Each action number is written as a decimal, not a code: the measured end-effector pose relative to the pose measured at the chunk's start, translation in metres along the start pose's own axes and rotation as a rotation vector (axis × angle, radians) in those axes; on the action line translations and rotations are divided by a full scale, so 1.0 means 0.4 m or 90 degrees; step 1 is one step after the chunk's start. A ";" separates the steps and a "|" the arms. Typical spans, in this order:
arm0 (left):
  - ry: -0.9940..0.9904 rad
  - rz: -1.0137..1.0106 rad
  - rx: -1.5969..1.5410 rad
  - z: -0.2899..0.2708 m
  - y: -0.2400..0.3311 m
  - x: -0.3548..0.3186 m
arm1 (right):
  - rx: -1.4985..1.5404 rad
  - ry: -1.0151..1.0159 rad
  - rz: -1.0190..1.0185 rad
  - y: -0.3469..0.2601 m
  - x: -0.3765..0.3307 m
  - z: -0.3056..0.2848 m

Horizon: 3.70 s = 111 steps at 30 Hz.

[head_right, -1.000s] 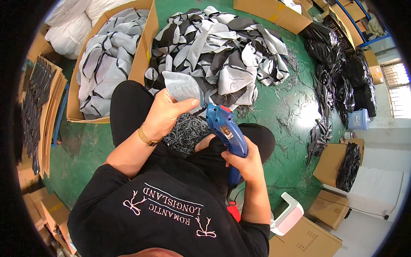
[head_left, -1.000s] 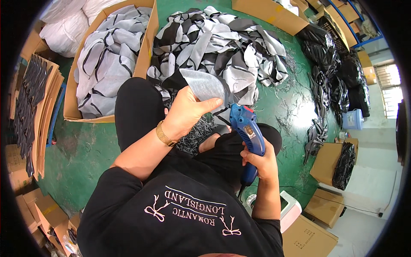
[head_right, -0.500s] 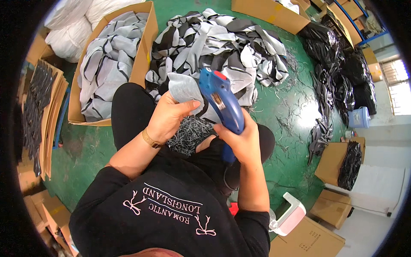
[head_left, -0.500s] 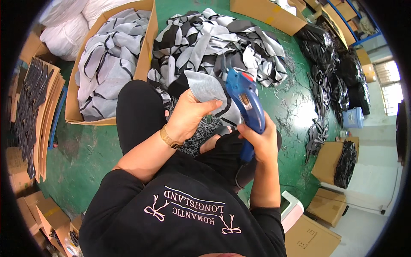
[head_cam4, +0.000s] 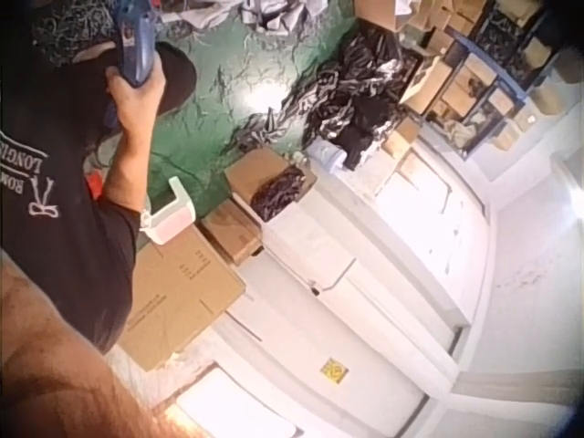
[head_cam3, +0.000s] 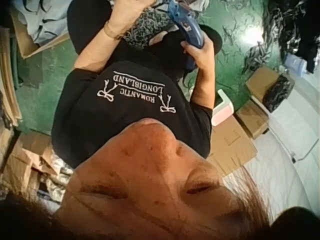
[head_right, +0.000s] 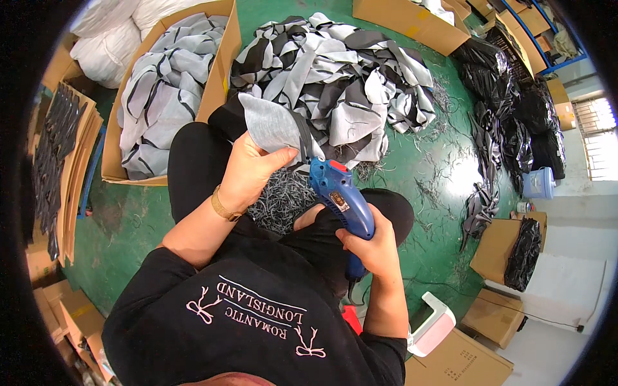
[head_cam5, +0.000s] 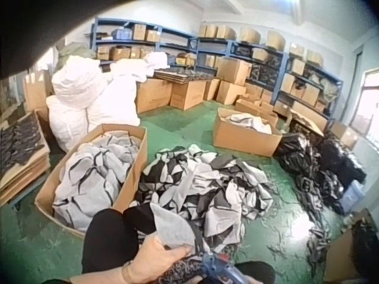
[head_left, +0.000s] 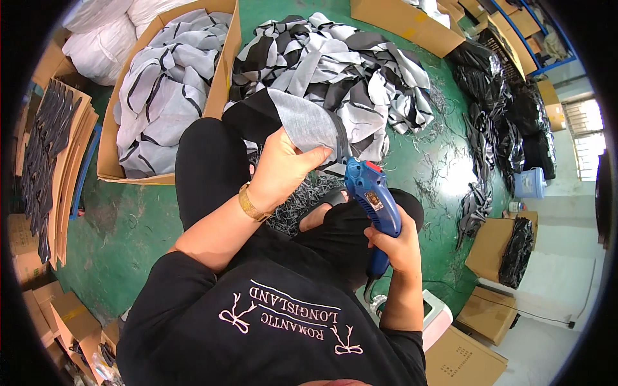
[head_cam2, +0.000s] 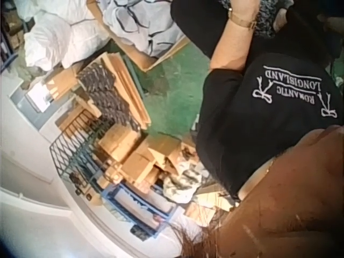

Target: Trim excess material from fabric pieces using an electric rotary cutter.

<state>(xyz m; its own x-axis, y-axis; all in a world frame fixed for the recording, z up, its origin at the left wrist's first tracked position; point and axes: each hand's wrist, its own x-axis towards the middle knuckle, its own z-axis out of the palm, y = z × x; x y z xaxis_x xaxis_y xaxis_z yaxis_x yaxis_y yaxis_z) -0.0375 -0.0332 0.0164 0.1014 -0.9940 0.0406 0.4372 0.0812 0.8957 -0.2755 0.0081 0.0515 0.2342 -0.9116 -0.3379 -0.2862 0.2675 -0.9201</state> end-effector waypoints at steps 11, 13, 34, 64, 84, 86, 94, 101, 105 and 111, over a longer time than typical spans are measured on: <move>-0.047 0.035 0.162 -0.010 0.004 -0.021 | -0.039 -0.006 -0.009 -0.018 0.012 -0.005; -0.050 0.027 0.189 -0.013 -0.003 -0.023 | -0.010 -0.012 -0.019 -0.019 0.016 -0.002; -0.078 -0.249 -0.233 -0.004 -0.012 -0.025 | -0.065 0.050 -0.176 -0.079 0.145 0.102; -0.130 -0.275 -0.241 -0.033 -0.014 -0.011 | 0.327 -0.245 0.180 0.122 -0.001 -0.026; -0.167 -0.279 -0.299 -0.003 -0.033 -0.036 | 0.469 -0.133 0.061 0.104 0.068 0.023; -0.179 -0.265 -0.268 0.000 -0.043 -0.039 | 0.330 -0.076 0.000 0.059 0.092 0.004; -0.200 -0.196 -0.100 0.008 -0.068 -0.052 | 0.056 0.052 -0.126 0.000 0.162 0.079; -0.058 -0.186 -0.142 -0.059 -0.079 -0.012 | 0.165 0.052 -0.039 0.006 0.100 0.037; 0.004 -0.144 -0.131 -0.072 -0.081 -0.001 | 0.056 -0.047 0.038 0.013 0.020 -0.004; -0.007 -0.121 -0.050 -0.069 -0.072 -0.005 | -0.010 -0.048 0.097 0.039 -0.014 -0.004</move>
<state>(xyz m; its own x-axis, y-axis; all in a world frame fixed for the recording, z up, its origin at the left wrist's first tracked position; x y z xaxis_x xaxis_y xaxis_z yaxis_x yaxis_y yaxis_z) -0.0256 -0.0314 -0.0220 0.0012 -0.9927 -0.1209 0.5160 -0.1030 0.8504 -0.2826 0.0170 0.0395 0.2563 -0.8348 -0.4872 -0.3374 0.3951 -0.8545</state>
